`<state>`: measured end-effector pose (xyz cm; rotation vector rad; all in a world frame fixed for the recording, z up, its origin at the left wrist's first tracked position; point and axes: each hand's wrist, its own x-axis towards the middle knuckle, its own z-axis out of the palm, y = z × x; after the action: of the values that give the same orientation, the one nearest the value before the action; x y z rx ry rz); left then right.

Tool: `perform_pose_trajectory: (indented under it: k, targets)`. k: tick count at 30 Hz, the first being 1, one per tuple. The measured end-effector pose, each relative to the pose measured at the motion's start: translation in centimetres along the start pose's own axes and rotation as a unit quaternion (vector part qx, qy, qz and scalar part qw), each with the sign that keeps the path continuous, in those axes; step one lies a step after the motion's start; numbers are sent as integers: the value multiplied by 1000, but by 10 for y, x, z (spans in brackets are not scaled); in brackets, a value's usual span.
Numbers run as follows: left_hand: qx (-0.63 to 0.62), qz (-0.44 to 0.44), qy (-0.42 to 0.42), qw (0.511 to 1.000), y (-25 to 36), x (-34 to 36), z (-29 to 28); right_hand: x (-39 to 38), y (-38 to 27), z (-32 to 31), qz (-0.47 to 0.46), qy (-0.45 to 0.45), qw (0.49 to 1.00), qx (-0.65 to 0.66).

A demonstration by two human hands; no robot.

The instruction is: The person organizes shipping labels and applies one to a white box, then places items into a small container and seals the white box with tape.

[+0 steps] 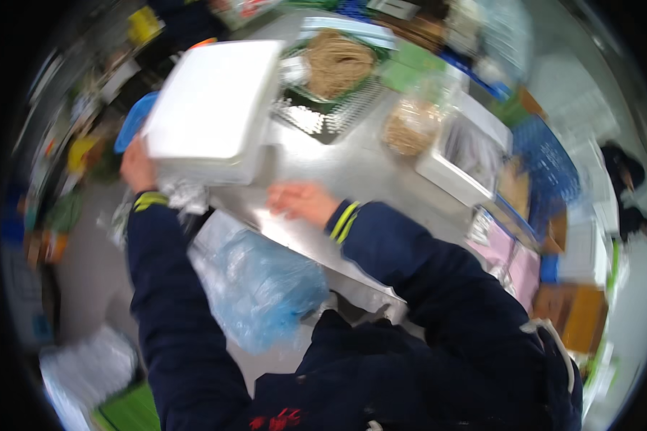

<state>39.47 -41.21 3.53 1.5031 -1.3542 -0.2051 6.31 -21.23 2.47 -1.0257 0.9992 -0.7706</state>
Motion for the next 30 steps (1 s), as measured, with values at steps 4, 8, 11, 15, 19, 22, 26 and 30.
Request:
perform_pose_trajectory:
  k: [4,8,11,15,19,22,26,30]
  targets:
    - [62,-2,31,998,-12,-26,-1,-106,107,-24,71,80,992,63]
    - [57,242,115,962,98,-97,-23,-232,177,-51,81,192,976,63]
    - [-38,305,29,951,165,-190,17,-332,186,-57,143,345,911,176]
    - [-195,269,-261,906,215,-329,91,-409,219,-58,78,508,826,230]
    - [-268,213,-557,757,308,-461,111,-450,223,-69,33,579,769,271]
    - [-280,270,-663,640,372,-528,115,-489,234,-96,-18,584,751,308]
    - [-271,302,-683,607,420,-568,146,-540,226,-174,-79,608,747,256]
    - [-249,305,-667,632,459,-585,190,-598,167,-293,-194,642,721,172]
